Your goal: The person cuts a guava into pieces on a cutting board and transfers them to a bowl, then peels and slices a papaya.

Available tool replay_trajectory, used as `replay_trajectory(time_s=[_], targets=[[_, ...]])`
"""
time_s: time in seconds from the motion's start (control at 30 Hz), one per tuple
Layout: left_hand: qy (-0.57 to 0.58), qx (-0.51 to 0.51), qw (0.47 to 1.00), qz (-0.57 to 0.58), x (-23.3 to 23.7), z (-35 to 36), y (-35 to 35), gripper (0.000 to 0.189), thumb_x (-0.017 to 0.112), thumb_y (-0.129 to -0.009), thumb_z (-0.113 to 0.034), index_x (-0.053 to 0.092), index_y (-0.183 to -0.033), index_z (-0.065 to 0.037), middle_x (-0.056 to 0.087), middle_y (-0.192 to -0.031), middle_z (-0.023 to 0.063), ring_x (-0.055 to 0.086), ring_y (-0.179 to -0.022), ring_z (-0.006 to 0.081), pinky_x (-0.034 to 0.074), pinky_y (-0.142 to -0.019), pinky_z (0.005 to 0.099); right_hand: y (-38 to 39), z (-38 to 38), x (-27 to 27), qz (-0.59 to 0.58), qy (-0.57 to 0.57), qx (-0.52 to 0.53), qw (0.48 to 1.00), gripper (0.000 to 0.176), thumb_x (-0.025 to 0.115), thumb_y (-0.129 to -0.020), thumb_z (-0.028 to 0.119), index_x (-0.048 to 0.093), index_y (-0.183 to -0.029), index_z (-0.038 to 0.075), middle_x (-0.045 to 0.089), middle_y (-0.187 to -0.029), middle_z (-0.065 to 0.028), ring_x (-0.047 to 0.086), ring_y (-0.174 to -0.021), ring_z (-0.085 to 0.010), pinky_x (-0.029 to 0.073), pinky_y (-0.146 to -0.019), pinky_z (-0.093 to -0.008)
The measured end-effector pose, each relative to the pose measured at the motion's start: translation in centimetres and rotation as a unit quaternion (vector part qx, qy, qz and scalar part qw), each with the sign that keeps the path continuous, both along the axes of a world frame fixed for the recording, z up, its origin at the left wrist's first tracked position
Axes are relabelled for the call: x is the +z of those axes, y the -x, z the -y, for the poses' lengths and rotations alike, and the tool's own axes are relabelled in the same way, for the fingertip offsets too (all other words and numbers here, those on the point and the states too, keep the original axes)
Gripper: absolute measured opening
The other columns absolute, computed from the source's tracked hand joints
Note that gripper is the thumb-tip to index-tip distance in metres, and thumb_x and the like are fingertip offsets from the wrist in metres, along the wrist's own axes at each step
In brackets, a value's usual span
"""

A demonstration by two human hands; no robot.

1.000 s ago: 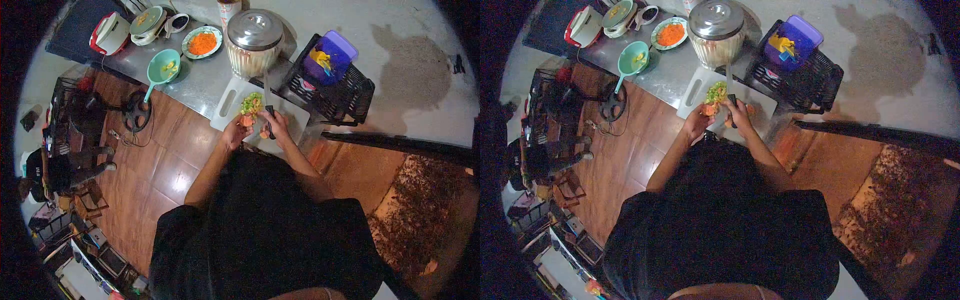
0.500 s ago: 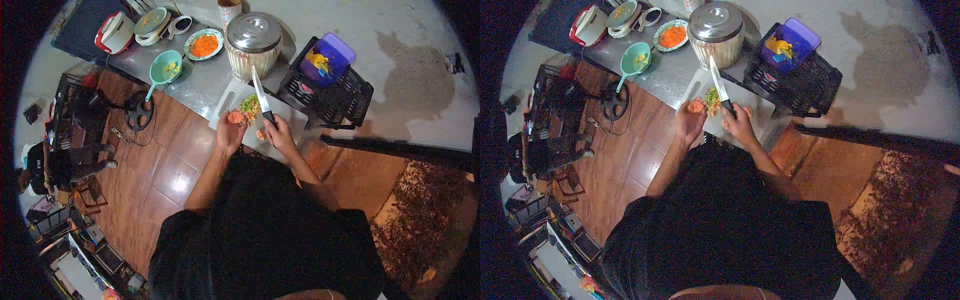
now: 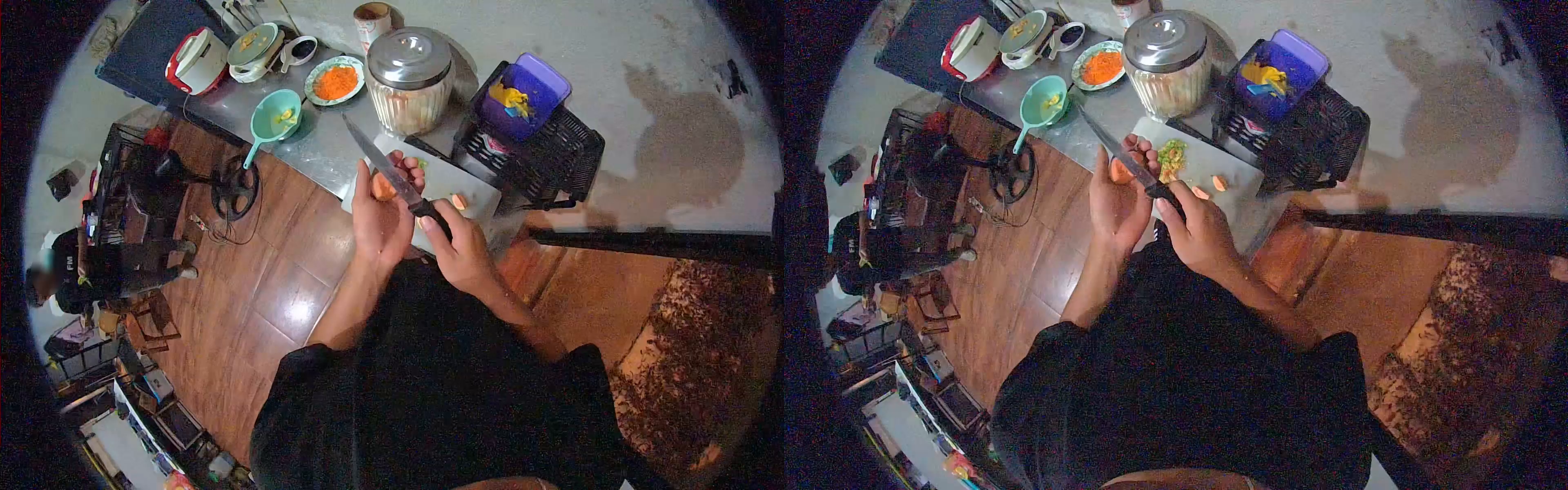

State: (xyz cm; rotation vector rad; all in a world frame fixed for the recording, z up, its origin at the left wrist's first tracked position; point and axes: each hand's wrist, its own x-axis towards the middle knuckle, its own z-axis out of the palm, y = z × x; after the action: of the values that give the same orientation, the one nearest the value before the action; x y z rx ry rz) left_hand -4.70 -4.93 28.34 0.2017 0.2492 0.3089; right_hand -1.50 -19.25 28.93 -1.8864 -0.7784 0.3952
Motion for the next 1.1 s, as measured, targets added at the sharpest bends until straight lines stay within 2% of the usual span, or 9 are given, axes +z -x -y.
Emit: replay_trajectory(time_s=[0.17, 0.33, 0.43, 0.63, 0.8, 0.93, 1.1], targets=[[-0.04, 0.009, 0.999, 0.002, 1.0, 1.4, 0.7, 0.044, 0.036, -0.101, -0.04, 0.047, -0.121, -0.003, 0.058, -0.107, 0.0113, 0.055, -0.103, 0.025, 0.043, -0.097, 0.0385, 0.4, 0.7, 0.8, 0.058, -0.011, -0.032, 0.998, 0.027, 0.051, -0.094, 0.023, 0.052, -0.106, -0.002, 0.06, -0.083, -0.0246, 0.059, -0.079, -0.0445, 0.044, -0.066, -0.0494], [-0.068, 0.033, 0.997, -0.026, 1.6, 2.6, 1.1, 0.047, 0.03, -0.102, -0.042, 0.046, -0.123, -0.004, 0.06, -0.111, 0.0127, 0.052, -0.118, 0.0283, 0.038, -0.105, 0.0406, 0.8, 1.6, 1.6, 0.052, 0.005, -0.025, 0.998, 0.025, 0.05, -0.095, 0.024, 0.052, -0.104, 0.0, 0.06, -0.082, -0.0239, 0.059, -0.078, -0.0444, 0.045, -0.065, -0.0504], [-0.07, 0.045, 0.996, -0.041, 2.1, 3.4, 1.2, 0.051, 0.027, -0.101, -0.048, 0.047, -0.117, -0.002, 0.062, -0.109, 0.0166, 0.055, -0.115, 0.0317, 0.038, -0.103, 0.0411, 1.2, 2.0, 2.1, 0.064, 0.05, -0.021, 0.996, 0.026, 0.05, -0.095, 0.025, 0.052, -0.103, 0.001, 0.06, -0.081, -0.0231, 0.059, -0.077, -0.044, 0.045, -0.064, -0.0512], [-0.14, 0.067, 0.985, -0.078, 1.9, 4.4, 1.6, 0.057, 0.025, -0.1, -0.051, 0.05, -0.113, -0.001, 0.064, -0.104, 0.0158, 0.057, -0.112, 0.0311, 0.04, -0.099, 0.0406, 1.7, 2.6, 2.0, 0.075, 0.064, -0.015, 0.995, 0.028, 0.05, -0.095, 0.029, 0.052, -0.101, 0.001, 0.061, -0.077, -0.0234, 0.059, -0.074, -0.0447, 0.044, -0.063, -0.0528], [-0.159, 0.099, 0.979, -0.081, 1.3, 5.2, 1.4, 0.061, 0.024, -0.1, -0.053, 0.052, -0.109, 0.0, 0.065, -0.098, 0.0165, 0.06, -0.107, 0.0323, 0.041, -0.098, 0.0419, 2.1, 2.7, 1.0, 0.056, 0.031, 0.01, 0.998, 0.029, 0.05, -0.095, 0.029, 0.052, -0.099, 0.0, 0.059, -0.07, -0.0238, 0.059, -0.071, -0.0455, 0.043, -0.061, -0.0537], [-0.169, 0.113, 0.976, -0.073, 1.7, 5.5, 1.6, 0.058, 0.029, -0.1, -0.051, 0.051, -0.11, 0.002, 0.064, -0.097, 0.0162, 0.06, -0.105, 0.0321, 0.04, -0.101, 0.0418, 2.3, 2.7, 0.6, 0.037, 0.03, 0.008, 0.999, 0.028, 0.05, -0.095, 0.028, 0.052, -0.101, 0.0, 0.06, -0.07, -0.0241, 0.059, -0.072, -0.0455, 0.043, -0.06, -0.0528], [-0.144, 0.12, 0.98, -0.058, 1.6, 5.1, 1.9, 0.062, 0.026, -0.099, -0.053, 0.05, -0.111, 0.003, 0.064, -0.096, 0.016, 0.059, -0.107, 0.0326, 0.04, -0.101, 0.0421, 2.0, 2.8, 1.9, 0.017, -0.02, -0.027, 0.999, 0.029, 0.05, -0.096, 0.026, 0.053, -0.105, -0.001, 0.06, -0.076, -0.0242, 0.06, -0.073, -0.0449, 0.044, -0.061, -0.0504]])
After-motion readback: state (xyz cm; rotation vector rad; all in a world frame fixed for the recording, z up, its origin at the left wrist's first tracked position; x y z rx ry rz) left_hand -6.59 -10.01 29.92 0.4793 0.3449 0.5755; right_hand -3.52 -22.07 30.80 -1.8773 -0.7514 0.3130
